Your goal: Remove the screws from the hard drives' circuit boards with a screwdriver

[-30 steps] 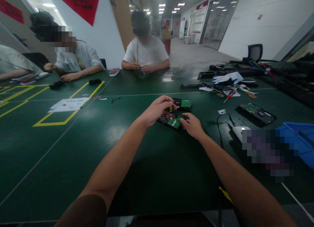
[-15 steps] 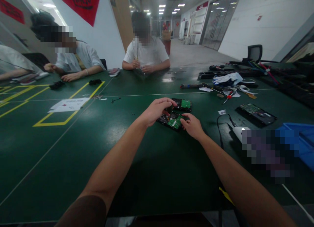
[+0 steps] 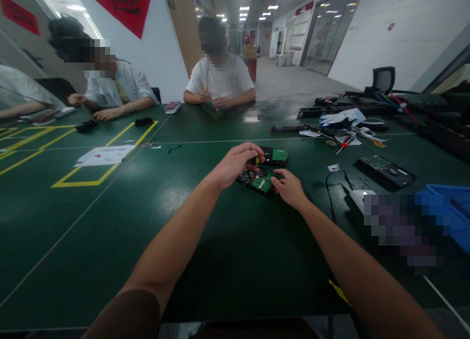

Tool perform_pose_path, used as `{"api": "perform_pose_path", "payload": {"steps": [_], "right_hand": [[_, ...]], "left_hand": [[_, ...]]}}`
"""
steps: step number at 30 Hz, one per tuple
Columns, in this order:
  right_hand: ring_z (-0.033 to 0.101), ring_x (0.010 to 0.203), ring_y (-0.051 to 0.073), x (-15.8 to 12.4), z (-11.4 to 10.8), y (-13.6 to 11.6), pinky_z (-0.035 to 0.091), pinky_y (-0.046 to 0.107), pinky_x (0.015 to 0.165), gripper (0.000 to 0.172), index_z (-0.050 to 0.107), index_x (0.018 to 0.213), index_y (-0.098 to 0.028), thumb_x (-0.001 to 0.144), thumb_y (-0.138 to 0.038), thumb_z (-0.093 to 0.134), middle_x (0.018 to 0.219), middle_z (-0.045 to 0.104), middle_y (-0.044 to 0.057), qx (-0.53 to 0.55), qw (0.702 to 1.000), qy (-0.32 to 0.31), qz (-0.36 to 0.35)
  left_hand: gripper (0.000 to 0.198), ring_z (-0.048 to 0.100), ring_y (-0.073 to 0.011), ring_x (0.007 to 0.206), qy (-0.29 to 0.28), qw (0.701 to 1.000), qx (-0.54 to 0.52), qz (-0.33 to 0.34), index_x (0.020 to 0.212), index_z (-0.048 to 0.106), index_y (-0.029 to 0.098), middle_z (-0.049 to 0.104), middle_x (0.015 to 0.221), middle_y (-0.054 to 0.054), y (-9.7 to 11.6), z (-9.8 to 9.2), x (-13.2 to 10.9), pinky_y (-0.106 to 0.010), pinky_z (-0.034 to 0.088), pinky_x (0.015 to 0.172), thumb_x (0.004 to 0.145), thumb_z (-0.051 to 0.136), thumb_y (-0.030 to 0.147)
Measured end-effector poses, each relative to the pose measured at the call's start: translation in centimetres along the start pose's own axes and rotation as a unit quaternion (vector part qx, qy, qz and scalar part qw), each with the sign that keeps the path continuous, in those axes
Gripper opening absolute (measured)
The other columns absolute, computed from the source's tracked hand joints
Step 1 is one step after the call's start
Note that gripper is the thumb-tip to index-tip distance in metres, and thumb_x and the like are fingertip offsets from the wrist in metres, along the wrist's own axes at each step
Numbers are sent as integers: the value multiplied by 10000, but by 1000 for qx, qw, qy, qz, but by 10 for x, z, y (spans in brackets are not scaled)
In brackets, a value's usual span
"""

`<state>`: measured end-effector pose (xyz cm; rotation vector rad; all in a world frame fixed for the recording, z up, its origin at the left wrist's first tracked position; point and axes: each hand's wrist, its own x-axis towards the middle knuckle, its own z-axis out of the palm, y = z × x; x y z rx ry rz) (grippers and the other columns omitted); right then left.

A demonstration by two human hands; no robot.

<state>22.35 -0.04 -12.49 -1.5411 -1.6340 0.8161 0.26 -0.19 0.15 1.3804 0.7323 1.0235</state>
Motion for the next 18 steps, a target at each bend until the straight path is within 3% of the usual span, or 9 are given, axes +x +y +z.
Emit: {"api": "perform_pose_path", "payload": {"steps": [6,18], "right_hand": [[649,580,130,1,0,0,504,240,538,397,604,1283,-163,929,-343,620,773,684,20,-9,1000,2,1],[649,586,137,2,2,3,520,251,549,410,600,1288,-160,923,-346,623,764,679,20,6,1000,4,-5]], "left_hand": [[143,623,-181,952,0,1000,13,9,911,667,161,669,983,-83,-4,0,1,-295,543,766,912,596,284],[178,605,-163,886,-4,996,87,14,965,740,175,681,1005,-74,-5,-4,0,-244,457,648,905,608,279]]}}
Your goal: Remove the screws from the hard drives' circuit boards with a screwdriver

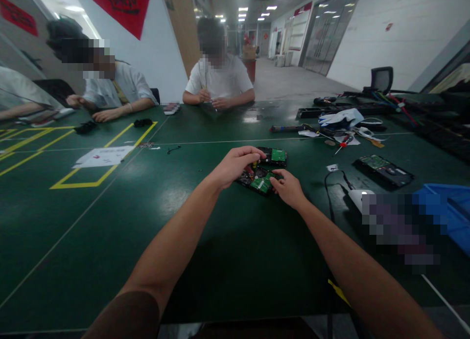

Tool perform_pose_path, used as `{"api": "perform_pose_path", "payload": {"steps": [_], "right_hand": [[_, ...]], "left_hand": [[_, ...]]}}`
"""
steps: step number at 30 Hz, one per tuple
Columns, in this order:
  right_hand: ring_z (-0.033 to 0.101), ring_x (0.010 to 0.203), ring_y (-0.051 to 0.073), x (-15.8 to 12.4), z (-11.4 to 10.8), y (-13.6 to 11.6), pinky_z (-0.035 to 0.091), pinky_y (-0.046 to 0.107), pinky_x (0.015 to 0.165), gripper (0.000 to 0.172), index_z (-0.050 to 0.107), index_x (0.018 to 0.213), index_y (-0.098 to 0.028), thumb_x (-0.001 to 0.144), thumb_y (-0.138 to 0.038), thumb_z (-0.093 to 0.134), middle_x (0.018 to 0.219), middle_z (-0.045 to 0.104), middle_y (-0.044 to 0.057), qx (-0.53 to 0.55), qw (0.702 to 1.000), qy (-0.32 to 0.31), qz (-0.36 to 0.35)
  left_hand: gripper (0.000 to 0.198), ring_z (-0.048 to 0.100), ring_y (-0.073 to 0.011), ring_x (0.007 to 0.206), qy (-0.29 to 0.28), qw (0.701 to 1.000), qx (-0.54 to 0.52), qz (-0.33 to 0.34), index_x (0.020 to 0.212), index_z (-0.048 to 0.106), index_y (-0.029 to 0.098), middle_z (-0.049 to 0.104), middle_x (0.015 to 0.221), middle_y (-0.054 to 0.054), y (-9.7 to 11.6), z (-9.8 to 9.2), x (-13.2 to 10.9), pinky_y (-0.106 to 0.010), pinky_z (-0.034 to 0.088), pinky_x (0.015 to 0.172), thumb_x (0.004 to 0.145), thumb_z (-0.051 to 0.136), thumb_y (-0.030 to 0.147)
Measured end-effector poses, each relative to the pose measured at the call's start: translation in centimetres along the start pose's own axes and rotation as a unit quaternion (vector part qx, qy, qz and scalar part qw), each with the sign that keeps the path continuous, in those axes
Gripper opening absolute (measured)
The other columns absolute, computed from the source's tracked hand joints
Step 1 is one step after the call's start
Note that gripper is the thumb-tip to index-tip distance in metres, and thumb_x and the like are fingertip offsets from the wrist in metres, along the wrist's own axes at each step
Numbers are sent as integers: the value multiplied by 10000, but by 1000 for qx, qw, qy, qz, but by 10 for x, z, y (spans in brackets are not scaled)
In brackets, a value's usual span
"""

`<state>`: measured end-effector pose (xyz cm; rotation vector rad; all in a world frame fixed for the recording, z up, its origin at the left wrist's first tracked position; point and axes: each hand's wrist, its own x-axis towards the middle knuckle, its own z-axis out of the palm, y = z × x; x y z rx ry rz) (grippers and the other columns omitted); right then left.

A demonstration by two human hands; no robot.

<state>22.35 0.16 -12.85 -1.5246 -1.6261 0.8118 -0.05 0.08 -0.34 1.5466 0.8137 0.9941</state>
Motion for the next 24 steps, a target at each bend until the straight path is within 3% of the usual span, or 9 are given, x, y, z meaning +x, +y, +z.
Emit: {"api": "perform_pose_path", "payload": {"steps": [5,13,24], "right_hand": [[655,588,136,0,0,1,517,244,538,409,599,1290,-173,924,-354,623,783,689,22,2,1000,-5,0],[650,577,133,-1,-1,-4,519,241,536,403,602,1280,-164,924,-351,626,773,685,24,2,1000,-5,4],[649,575,130,0,-1,-2,506,238,533,390,609,1273,-167,923,-336,630,767,682,21,-8,1000,-2,8]], "left_hand": [[165,620,-172,921,-16,999,-27,-7,1001,693,178,678,990,-74,4,3,-1,-246,468,651,918,578,263],[94,648,-188,936,14,998,-60,-16,989,588,186,705,982,-86,1,3,0,-267,503,671,918,572,246],[186,610,-185,933,23,1000,-12,-5,885,714,175,677,986,-80,-2,-2,3,-256,501,673,887,542,247]]}}
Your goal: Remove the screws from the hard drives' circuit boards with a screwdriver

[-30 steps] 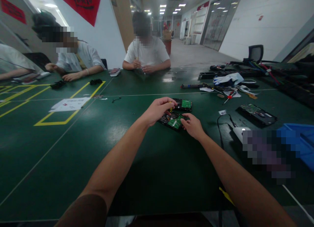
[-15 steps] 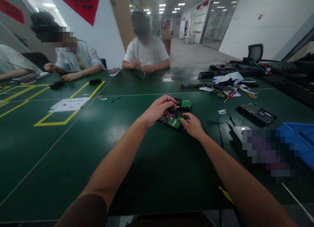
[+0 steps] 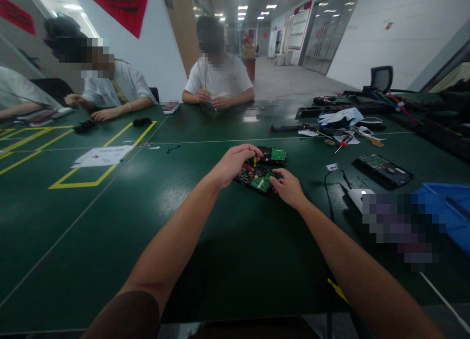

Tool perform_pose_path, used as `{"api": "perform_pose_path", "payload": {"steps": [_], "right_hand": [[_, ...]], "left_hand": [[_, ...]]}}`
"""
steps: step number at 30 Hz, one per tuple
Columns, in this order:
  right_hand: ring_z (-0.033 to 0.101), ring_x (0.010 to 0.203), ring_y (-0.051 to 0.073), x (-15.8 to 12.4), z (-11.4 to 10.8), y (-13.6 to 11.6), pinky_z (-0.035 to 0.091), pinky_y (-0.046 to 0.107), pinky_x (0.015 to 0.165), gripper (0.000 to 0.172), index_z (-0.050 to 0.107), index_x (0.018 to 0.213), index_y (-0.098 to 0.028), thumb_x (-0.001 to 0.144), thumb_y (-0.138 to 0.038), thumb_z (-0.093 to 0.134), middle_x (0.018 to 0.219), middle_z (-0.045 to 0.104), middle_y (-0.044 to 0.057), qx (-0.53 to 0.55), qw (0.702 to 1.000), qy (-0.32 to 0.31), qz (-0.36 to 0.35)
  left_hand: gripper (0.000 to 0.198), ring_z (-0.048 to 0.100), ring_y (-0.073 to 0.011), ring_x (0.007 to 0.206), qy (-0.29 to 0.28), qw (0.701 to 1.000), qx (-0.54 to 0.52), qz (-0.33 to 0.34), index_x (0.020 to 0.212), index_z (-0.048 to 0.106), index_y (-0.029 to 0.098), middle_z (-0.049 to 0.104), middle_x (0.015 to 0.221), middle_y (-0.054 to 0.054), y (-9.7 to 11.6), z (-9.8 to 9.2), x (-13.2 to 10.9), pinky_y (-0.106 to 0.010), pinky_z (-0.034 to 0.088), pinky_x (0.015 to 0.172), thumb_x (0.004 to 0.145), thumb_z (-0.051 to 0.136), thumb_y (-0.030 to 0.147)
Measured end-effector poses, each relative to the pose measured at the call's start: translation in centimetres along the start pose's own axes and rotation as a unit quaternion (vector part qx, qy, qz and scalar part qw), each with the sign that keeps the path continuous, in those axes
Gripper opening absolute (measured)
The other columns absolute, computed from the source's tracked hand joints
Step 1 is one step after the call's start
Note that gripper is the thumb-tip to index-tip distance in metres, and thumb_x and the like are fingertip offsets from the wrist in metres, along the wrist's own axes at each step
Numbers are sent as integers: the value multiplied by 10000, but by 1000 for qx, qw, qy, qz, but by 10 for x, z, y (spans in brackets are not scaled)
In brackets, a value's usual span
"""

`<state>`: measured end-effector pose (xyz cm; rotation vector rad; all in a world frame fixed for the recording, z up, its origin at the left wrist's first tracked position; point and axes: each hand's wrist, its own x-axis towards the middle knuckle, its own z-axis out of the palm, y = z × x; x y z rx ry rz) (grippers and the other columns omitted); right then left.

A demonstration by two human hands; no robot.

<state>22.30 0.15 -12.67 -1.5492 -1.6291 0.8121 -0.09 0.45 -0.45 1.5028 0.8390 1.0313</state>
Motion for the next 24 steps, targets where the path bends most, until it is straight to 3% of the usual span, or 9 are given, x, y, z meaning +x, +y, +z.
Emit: {"api": "perform_pose_path", "payload": {"steps": [12,24], "right_hand": [[659,596,138,0,-2,-1,515,244,536,394,608,1276,-172,923,-349,625,797,691,29,4,1000,-6,1],[647,579,132,-1,0,1,518,245,537,395,607,1275,-164,920,-338,618,793,677,25,10,1000,1,-6]], "left_hand": [[156,610,-179,914,-8,997,-75,2,869,676,165,640,925,-80,8,6,-3,-282,537,712,907,528,193],[222,601,-171,927,-2,999,20,28,1009,739,175,677,1035,-78,-2,1,0,-245,508,673,926,619,343]]}}
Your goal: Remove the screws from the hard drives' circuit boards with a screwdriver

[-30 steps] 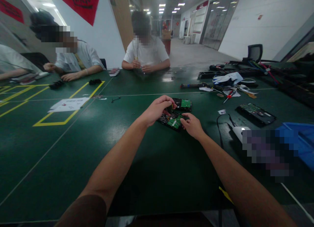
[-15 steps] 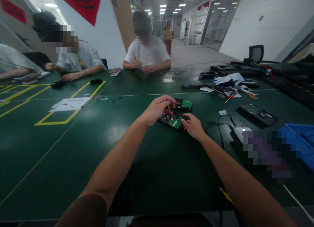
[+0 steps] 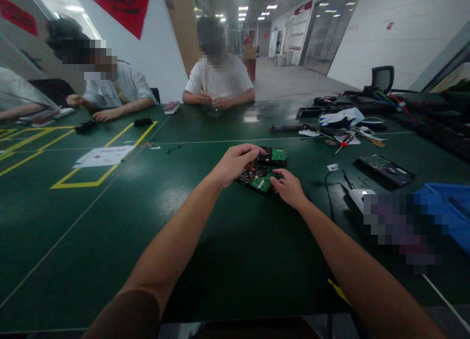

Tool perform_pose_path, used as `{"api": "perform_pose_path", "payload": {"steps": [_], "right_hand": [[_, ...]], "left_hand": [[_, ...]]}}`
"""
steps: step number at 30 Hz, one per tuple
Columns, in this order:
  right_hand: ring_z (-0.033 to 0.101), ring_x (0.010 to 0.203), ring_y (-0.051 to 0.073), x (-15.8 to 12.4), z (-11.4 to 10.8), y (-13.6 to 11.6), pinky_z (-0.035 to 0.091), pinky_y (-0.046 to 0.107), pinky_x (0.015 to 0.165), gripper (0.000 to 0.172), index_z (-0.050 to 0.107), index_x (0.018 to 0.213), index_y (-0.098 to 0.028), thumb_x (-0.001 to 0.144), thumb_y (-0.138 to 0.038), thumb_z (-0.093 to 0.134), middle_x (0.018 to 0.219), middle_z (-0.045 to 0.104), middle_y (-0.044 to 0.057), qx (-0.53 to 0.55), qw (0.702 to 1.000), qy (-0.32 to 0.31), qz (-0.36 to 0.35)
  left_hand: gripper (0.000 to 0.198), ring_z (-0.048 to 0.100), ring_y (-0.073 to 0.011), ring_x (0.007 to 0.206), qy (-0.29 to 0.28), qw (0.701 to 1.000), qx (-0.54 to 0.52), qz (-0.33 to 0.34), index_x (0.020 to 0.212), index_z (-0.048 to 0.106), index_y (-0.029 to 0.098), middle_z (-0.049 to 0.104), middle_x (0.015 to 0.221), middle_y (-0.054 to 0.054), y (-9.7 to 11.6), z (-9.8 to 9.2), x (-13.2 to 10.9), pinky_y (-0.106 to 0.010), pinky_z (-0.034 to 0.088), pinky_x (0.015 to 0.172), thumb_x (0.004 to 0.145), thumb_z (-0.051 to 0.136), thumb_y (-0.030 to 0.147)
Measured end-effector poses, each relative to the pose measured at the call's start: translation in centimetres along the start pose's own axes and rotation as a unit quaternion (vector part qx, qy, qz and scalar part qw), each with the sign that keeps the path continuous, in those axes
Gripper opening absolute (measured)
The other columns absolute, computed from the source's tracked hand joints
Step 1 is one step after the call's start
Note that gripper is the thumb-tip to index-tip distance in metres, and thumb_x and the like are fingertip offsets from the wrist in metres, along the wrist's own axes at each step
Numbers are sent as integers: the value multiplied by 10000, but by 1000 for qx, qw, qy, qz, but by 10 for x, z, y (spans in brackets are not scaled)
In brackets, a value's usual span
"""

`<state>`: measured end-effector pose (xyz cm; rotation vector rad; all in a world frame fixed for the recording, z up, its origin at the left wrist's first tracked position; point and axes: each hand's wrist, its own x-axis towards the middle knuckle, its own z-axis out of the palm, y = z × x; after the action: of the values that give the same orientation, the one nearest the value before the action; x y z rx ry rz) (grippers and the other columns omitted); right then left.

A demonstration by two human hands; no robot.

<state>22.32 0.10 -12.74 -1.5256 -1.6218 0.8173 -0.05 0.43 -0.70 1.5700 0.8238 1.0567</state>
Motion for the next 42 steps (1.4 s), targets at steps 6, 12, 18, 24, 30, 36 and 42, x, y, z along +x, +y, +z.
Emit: {"api": "perform_pose_path", "payload": {"steps": [6,12,18,24,30,36,42], "right_hand": [[653,586,137,1,1,2,514,244,538,404,609,1273,-165,919,-358,626,782,677,24,1,1000,0,-4],[653,580,137,1,0,1,502,233,524,408,605,1281,-167,918,-351,631,757,677,22,0,1000,-4,2],[653,577,140,0,0,0,508,239,523,406,605,1278,-159,918,-345,629,758,679,25,5,1000,-1,3],[653,579,132,1,-1,1,510,239,530,399,607,1278,-168,924,-350,628,783,681,25,-5,1000,-5,-2],[648,574,133,1,-1,1,508,241,532,389,604,1274,-171,925,-343,622,751,675,12,-2,1000,-6,0],[643,574,132,1,0,1,506,240,532,385,610,1260,-172,915,-341,631,751,670,11,4,1000,0,0],[642,580,130,0,0,-1,520,250,549,386,612,1262,-167,917,-338,626,783,671,19,1,1000,0,-5]], "left_hand": [[192,612,-166,922,-15,1000,-20,-4,1038,706,182,672,984,-64,3,1,-1,-249,509,683,934,596,299],[104,638,-165,907,-1,998,-56,-17,1007,631,193,692,962,-61,3,3,-1,-257,511,673,927,577,229],[100,639,-186,982,-6,998,-61,-10,937,648,182,692,999,-79,4,2,-1,-259,521,676,937,555,219],[115,604,-153,901,11,997,-75,-7,907,699,170,646,969,-64,4,3,0,-272,551,730,908,589,203],[129,606,-156,896,16,997,-77,-14,905,719,164,655,976,-70,3,3,1,-265,544,716,890,606,225],[147,604,-141,852,14,998,-62,-19,897,722,162,677,967,-68,3,5,0,-250,511,690,880,651,290],[147,597,-134,831,11,1000,-18,-10,914,736,167,703,1019,-71,2,4,-1,-247,490,672,873,672,292]]}}
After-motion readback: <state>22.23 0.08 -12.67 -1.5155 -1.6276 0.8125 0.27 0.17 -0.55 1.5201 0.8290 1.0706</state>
